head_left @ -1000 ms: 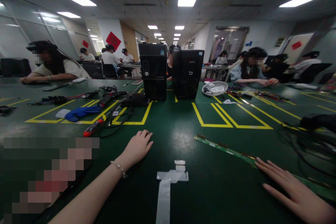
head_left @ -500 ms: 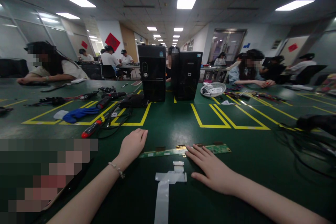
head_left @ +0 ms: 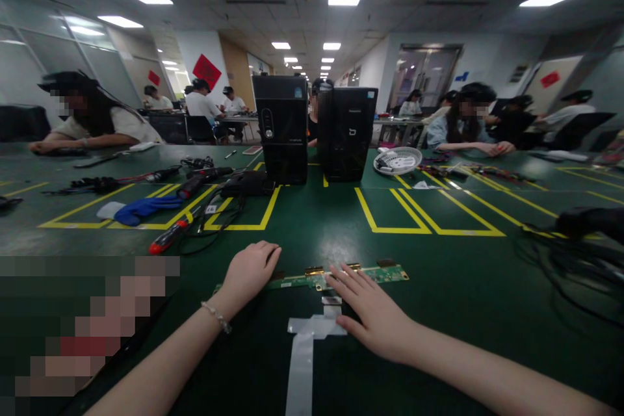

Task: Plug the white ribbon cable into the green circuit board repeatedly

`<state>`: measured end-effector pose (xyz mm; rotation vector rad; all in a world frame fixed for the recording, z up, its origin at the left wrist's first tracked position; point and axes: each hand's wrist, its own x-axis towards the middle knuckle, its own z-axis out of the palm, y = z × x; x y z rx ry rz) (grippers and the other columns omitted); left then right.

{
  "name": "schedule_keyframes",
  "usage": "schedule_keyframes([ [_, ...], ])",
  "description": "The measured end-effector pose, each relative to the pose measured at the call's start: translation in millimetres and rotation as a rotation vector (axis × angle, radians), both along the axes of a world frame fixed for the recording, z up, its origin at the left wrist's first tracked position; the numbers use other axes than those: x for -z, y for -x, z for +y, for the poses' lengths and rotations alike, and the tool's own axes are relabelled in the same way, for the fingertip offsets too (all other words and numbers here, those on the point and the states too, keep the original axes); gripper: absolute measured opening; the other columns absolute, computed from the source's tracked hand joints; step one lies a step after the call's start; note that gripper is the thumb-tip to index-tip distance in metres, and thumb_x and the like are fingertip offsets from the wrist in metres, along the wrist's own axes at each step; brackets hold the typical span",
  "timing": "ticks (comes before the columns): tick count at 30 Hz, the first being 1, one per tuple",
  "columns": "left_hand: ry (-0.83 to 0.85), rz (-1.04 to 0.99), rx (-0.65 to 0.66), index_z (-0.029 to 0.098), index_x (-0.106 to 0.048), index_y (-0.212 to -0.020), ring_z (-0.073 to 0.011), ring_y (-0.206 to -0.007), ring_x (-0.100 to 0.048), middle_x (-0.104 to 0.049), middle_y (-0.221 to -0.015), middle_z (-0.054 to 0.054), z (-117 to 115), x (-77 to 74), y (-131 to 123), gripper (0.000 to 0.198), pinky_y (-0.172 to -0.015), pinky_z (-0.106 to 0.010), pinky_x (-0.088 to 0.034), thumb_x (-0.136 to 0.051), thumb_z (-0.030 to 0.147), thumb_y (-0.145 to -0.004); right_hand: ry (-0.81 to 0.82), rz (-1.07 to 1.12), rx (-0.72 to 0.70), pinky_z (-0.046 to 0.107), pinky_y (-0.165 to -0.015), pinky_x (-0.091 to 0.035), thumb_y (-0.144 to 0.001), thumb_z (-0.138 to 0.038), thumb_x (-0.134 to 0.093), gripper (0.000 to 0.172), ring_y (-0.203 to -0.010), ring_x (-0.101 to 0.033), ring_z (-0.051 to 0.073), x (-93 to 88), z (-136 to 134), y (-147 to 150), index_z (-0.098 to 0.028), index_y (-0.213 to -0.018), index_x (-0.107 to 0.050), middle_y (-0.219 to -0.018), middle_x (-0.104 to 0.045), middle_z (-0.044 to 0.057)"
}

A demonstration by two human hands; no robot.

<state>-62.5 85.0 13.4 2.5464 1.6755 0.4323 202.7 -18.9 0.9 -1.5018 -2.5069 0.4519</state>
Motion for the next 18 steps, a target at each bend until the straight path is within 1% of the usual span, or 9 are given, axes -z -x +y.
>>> schedule_keyframes([
  [3,-0.006,-0.017,0.102,0.016,-0.065,-0.118,-0.0241,-0.107,-0.062,-0.067,-0.117,-0.01,-12.8,-5.9,-8.7,0.036,-0.092,-0.039,-0.049,-0.037,0.03,-0.1,-0.114,0.044,-0.004,0.056,-0.119,-0.016,-0.1,-0.052,-0.032,0.057,-0.147,-0.019,0.026,3.6,5.6,-29.8,-0.026,-0.151,-0.032,-0.158,-0.027,0.006],
  [6,0.01,-0.039,0.295,0.019,-0.063,-0.121,-0.0198,-0.111,-0.059,-0.065,-0.121,-0.007,-38.1,-9.2,-25.8,0.033,-0.095,-0.034,-0.048,-0.039,0.029,-0.1,-0.189,0.073,-0.013,0.053,-0.118,-0.025,-0.101,-0.044,-0.034,0.046,-0.144,-0.028,0.025,11.3,11.7,-65.5,-0.026,-0.142,-0.046,-0.154,-0.037,0.007],
  [9,0.052,-0.038,0.484,0.026,-0.063,-0.118,-0.0175,-0.11,-0.059,-0.066,-0.121,-0.001,-70.6,-6.5,-45.4,0.027,-0.096,-0.032,-0.048,-0.048,0.028,-0.096,-0.193,0.094,0.042,0.051,-0.115,-0.032,-0.101,-0.042,-0.035,0.042,-0.139,-0.037,0.026,17.7,11.7,-91.7,-0.024,-0.134,-0.054,-0.149,-0.043,0.009],
  [10,0.063,-0.04,0.528,0.026,-0.063,-0.119,-0.0187,-0.112,-0.059,-0.065,-0.122,-0.002,-80.5,-4.3,-50.8,0.028,-0.098,-0.034,-0.048,-0.049,0.027,-0.095,-0.181,0.105,0.056,0.05,-0.114,-0.033,-0.101,-0.042,-0.034,0.042,-0.138,-0.038,0.025,18.4,10.2,-96.8,-0.024,-0.134,-0.055,-0.148,-0.044,0.009],
  [11,0.084,-0.041,0.576,0.023,-0.062,-0.121,-0.0214,-0.116,-0.057,-0.064,-0.126,-0.005,-89.1,-1.9,-55.2,0.029,-0.101,-0.038,-0.047,-0.05,0.026,-0.094,-0.166,0.114,0.06,0.05,-0.114,-0.034,-0.101,-0.043,-0.034,0.043,-0.137,-0.039,0.025,18.3,8.5,-100.3,-0.024,-0.134,-0.055,-0.149,-0.043,0.009],
  [14,0.128,-0.018,0.599,0.016,-0.058,-0.128,-0.0289,-0.128,-0.05,-0.056,-0.139,-0.013,-105.0,4.7,-61.9,0.037,-0.107,-0.046,-0.043,-0.051,0.028,-0.094,-0.112,0.092,0.003,0.053,-0.116,-0.029,-0.101,-0.044,-0.036,0.043,-0.14,-0.035,0.025,14.8,3.9,-103.3,-0.027,-0.135,-0.054,-0.151,-0.04,0.008],
  [16,0.15,0.009,0.596,0.015,-0.057,-0.13,-0.031,-0.129,-0.05,-0.054,-0.141,-0.015,-108.2,7.0,-62.4,0.04,-0.105,-0.049,-0.044,-0.053,0.029,-0.093,-0.08,0.049,-0.047,0.056,-0.117,-0.022,-0.1,-0.046,-0.039,0.043,-0.141,-0.033,0.026,12.2,2.8,-101.8,-0.03,-0.138,-0.051,-0.152,-0.04,0.006],
  [18,0.169,0.026,0.598,0.015,-0.055,-0.132,-0.0319,-0.128,-0.051,-0.054,-0.141,-0.015,-108.3,7.6,-61.8,0.041,-0.103,-0.05,-0.047,-0.053,0.029,-0.093,-0.065,0.018,-0.07,0.059,-0.117,-0.019,-0.099,-0.047,-0.041,0.045,-0.142,-0.032,0.027,11.2,2.4,-99.0,-0.032,-0.141,-0.048,-0.152,-0.039,0.006],
])
